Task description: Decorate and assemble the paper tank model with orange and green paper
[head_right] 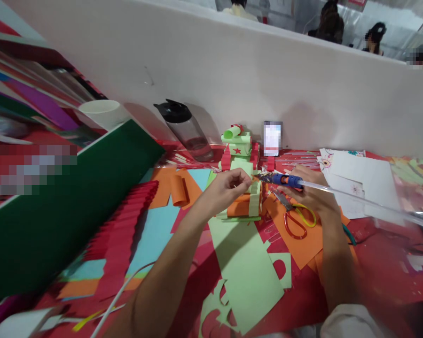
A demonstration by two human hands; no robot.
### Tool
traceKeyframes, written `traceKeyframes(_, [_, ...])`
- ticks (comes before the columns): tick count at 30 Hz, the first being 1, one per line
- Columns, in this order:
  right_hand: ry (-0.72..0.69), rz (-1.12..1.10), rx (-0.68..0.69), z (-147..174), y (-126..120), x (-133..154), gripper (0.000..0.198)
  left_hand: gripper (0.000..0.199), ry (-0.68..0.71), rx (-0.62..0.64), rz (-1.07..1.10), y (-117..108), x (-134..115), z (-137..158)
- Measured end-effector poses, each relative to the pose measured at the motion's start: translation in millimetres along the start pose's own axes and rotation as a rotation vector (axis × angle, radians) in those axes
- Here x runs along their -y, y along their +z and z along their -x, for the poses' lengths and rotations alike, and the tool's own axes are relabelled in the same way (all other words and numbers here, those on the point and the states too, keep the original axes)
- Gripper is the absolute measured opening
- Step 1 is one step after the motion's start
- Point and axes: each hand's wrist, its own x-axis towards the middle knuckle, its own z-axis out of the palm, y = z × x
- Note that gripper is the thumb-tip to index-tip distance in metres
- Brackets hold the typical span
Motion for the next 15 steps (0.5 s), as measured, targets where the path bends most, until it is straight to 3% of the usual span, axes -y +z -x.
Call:
traceKeyframes(6, [-0.021,-0.01,-0.032,-3.4,-1.4,1.8,0.028,0.01,-0.015,0.004,-0.002,0.3,-0.1,-0.3])
traceKeyframes(15, [0.177,-0.001,0.08,-0.6,-4.8,4.4,0.04,0.01,0.004,-0.014,0.016,0.1,-0.6,-0.5])
